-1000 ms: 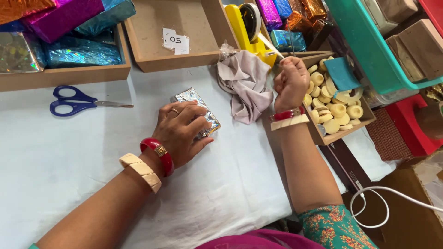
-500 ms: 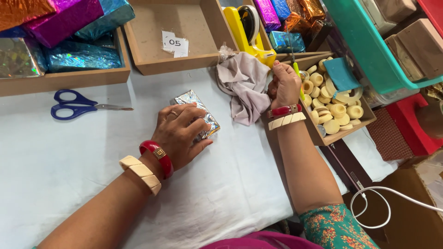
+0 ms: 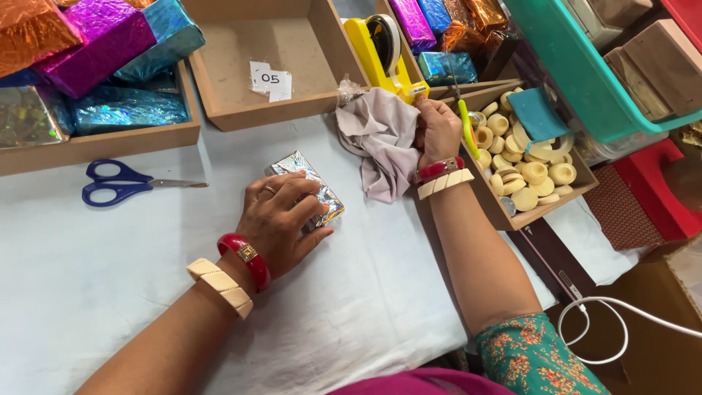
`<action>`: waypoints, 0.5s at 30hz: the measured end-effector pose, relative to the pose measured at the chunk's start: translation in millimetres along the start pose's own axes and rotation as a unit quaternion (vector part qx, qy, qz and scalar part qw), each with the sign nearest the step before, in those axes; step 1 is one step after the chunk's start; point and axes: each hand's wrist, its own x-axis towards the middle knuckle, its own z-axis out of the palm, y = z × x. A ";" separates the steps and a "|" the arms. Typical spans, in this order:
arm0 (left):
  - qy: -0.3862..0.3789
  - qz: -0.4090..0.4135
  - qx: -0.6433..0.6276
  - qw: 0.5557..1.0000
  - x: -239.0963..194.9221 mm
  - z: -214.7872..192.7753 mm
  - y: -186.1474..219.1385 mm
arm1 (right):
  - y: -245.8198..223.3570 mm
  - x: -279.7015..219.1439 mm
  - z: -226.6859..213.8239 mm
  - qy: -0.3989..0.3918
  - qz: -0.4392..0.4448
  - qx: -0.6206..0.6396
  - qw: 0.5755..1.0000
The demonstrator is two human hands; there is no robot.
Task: The person wraps a small rectangular box with shiny silver paper, folds the edges, and secures it with clear tape. They then place the wrapped box into a cardboard box and handle a roll of tape and a tape dispenser.
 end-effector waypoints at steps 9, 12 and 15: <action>-0.011 -0.002 -0.001 1.000 0.1 -0.7 -2.2 | 61.2 48.8 -43.4 0.011 -0.110 -0.110 0.988; -0.017 0.000 0.007 1.000 1.4 -1.1 -2.4 | 51.7 28.5 -29.8 0.011 -0.072 -0.084 0.994; -0.011 -0.004 0.011 1.000 -1.1 2.5 -3.8 | 48.4 24.1 -31.4 0.007 -0.028 -0.107 0.994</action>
